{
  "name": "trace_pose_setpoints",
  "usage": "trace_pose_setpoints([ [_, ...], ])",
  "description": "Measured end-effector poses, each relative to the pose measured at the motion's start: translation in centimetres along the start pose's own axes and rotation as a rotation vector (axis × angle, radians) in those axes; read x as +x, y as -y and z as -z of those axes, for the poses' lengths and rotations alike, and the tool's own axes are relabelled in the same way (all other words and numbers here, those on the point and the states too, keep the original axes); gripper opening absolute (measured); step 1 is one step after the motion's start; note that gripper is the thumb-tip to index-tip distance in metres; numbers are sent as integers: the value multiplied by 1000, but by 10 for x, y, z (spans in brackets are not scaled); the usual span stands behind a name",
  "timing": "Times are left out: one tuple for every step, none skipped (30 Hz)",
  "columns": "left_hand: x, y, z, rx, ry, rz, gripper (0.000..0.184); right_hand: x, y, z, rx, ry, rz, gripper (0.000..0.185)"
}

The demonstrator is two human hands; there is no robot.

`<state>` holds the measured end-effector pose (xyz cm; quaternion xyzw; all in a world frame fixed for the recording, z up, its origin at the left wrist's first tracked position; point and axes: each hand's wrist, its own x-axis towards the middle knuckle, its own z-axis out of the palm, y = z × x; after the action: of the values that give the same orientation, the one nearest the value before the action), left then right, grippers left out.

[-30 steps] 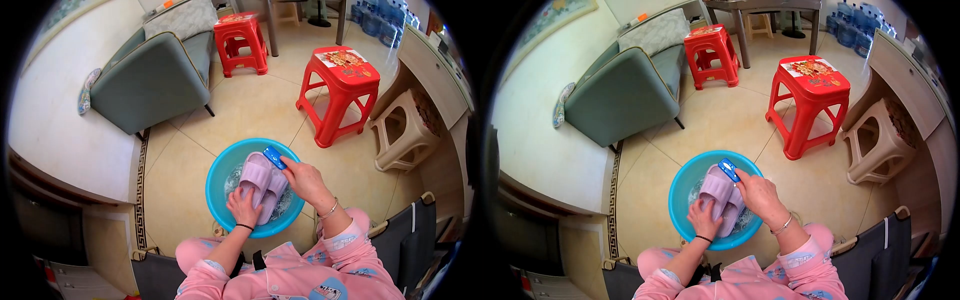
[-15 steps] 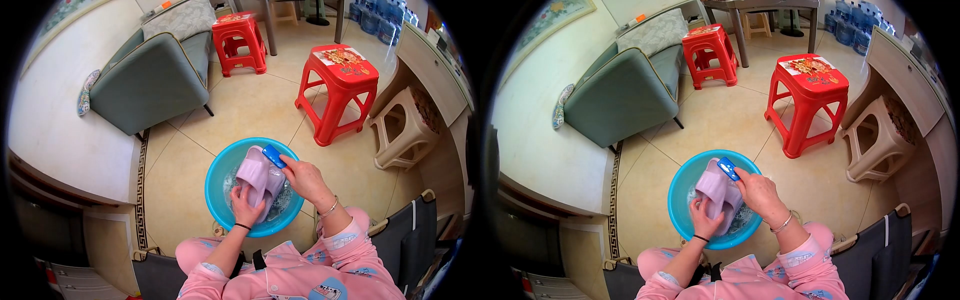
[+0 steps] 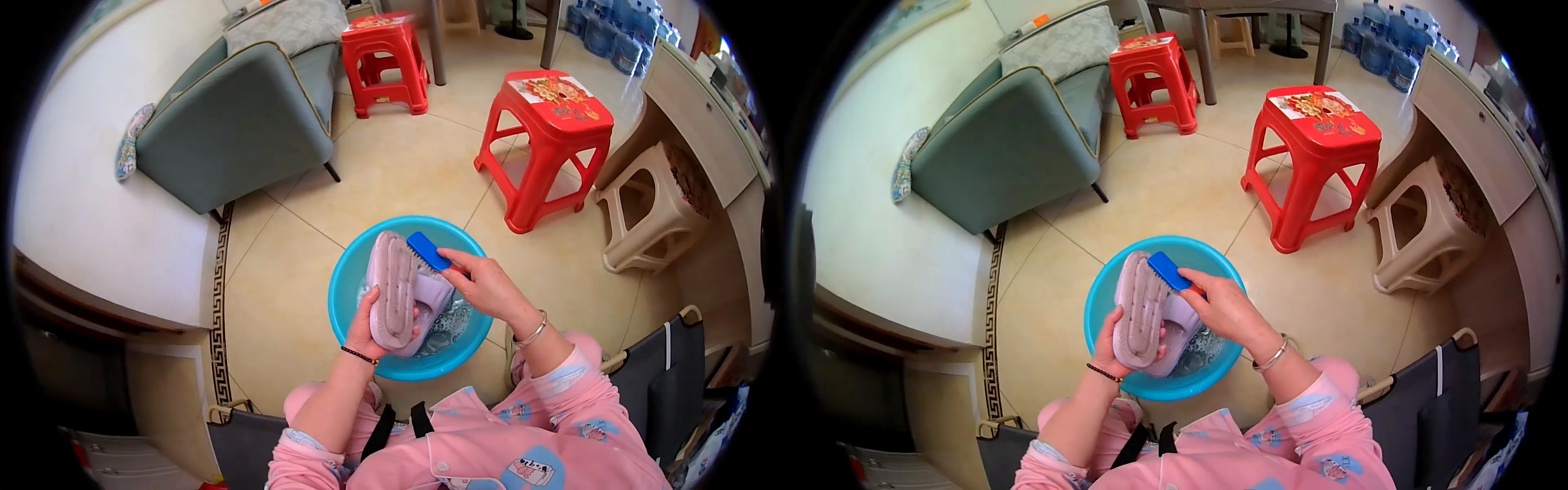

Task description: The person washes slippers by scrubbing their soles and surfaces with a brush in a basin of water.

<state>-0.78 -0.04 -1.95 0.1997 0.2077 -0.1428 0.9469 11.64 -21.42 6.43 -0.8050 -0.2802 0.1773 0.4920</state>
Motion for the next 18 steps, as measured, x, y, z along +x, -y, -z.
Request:
trace_pose_setpoints([
  [-4,-5,-12,-2,0,-2,63,3,0,-1,-1,2,1,38],
  [-10,-10,-27,2,-25,11,64,8,-2,-3,105,21,-1,39],
  [-12,-12,-34,7,-50,26,66,11,-3,-4,211,39,-2,40],
  [-11,-13,-31,8,-50,27,66,12,-1,-4,212,37,-3,40],
  [-8,-15,-25,21,-35,32,64,13,3,-3,190,53,-48,40],
  [-5,-18,-18,35,-20,34,62,17,5,-4,170,67,-91,41],
  [-2,-20,-10,40,-21,31,62,18,3,-8,172,67,-86,41],
  [3,-18,0,55,-43,25,62,15,-1,-13,196,49,-111,42],
  [7,-15,6,68,-65,20,61,12,-6,-19,219,33,-139,42],
  [10,-11,12,80,-99,-30,51,9,-9,-24,210,23,-142,42],
  [13,-8,17,75,-100,-30,51,6,-13,-28,208,27,-144,42],
  [14,-7,6,248,-220,-109,47,4,-17,-31,179,36,-147,43],
  [15,-5,-4,419,-339,-190,43,4,-19,-32,149,45,-148,43],
  [18,0,-14,404,-405,-295,42,4,-21,-33,164,41,-138,45],
  [22,3,-14,508,-459,-389,48,5,-21,-33,162,44,-136,45],
  [23,5,-14,540,-509,-438,50,7,-22,-32,205,26,-165,46],
  [22,7,-16,571,-560,-486,52,7,-22,-32,250,8,-195,47],
  [22,8,-11,568,-562,-489,52,6,-23,-31,248,12,-194,47],
])
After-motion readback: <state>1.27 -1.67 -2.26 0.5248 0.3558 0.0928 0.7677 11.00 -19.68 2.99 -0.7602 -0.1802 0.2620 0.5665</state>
